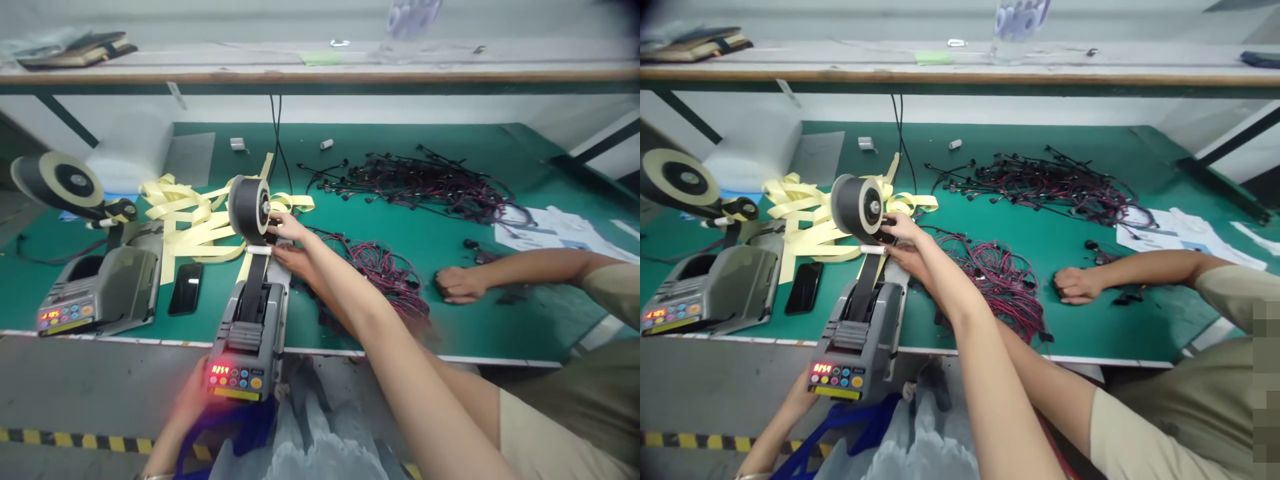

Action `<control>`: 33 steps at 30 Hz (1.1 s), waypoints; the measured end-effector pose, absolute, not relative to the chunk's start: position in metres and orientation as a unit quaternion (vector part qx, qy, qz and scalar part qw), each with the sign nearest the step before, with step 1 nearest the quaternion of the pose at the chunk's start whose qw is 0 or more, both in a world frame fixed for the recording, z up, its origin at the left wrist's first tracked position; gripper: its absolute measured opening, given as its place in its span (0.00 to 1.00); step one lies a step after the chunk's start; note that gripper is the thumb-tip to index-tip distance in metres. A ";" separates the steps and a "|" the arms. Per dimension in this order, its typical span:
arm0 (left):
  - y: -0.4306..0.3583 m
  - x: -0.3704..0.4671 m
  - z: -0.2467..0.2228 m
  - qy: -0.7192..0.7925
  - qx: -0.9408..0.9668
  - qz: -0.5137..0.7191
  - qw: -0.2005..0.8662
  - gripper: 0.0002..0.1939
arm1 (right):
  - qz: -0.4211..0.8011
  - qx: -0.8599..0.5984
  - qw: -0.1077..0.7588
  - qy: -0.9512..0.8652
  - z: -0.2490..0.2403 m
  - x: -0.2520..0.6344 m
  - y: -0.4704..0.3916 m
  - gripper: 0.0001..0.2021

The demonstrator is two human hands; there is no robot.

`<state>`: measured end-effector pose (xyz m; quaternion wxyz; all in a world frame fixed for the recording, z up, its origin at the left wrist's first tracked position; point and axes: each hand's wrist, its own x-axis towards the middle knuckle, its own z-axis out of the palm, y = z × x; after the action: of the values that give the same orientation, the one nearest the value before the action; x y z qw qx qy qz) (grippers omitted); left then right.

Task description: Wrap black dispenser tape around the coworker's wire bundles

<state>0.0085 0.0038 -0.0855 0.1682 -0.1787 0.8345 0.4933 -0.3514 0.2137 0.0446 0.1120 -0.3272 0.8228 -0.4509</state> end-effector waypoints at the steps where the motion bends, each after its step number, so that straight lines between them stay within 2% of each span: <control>1: -0.001 0.006 -0.085 0.835 -0.183 0.488 0.176 0.23 | -0.446 -0.318 0.112 0.829 0.045 -0.355 0.214 0.14; 6: -0.037 -0.033 -0.058 0.849 -0.238 0.448 0.148 0.26 | -0.370 -0.223 0.069 0.900 0.046 -0.372 0.208 0.07; 9: -0.056 -0.087 -0.021 0.864 -0.240 0.434 0.090 0.31 | -0.359 -0.196 0.061 0.910 0.047 -0.382 0.204 0.10; 12: -0.056 -0.154 0.022 0.863 -0.222 0.453 0.028 0.28 | -0.358 -0.158 0.044 0.919 0.052 -0.397 0.198 0.10; 14: -0.045 -0.200 0.048 0.872 -0.201 0.447 0.002 0.25 | -0.374 -0.116 0.032 0.920 0.061 -0.414 0.193 0.10; 19: -0.013 -0.310 0.097 0.835 -0.145 0.529 -0.054 0.27 | -0.424 -0.064 0.023 0.903 0.114 -0.476 0.179 0.12; 22: 0.006 -0.363 0.117 0.821 -0.139 0.554 0.019 0.29 | -0.404 -0.088 -0.019 0.910 0.158 -0.512 0.172 0.13; 25: 0.024 -0.397 0.126 0.809 -0.043 0.556 0.189 0.28 | -0.381 -0.147 -0.092 0.908 0.195 -0.533 0.165 0.08; 27: 0.034 -0.407 0.126 0.787 -0.003 0.542 0.294 0.22 | -0.372 -0.183 -0.103 0.904 0.210 -0.536 0.161 0.07; 29: 0.040 -0.410 0.124 0.769 0.010 0.525 0.365 0.15 | -0.369 -0.225 -0.093 0.897 0.214 -0.530 0.162 0.07; 33: 0.042 -0.408 0.124 0.723 0.026 0.522 0.452 0.14 | -0.450 -0.258 -0.071 0.852 0.191 -0.498 0.191 0.14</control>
<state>-0.4079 0.0425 0.1241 0.4519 0.0261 0.7231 0.5218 -0.4975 0.1908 0.1913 -0.0708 -0.2579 0.8522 -0.4496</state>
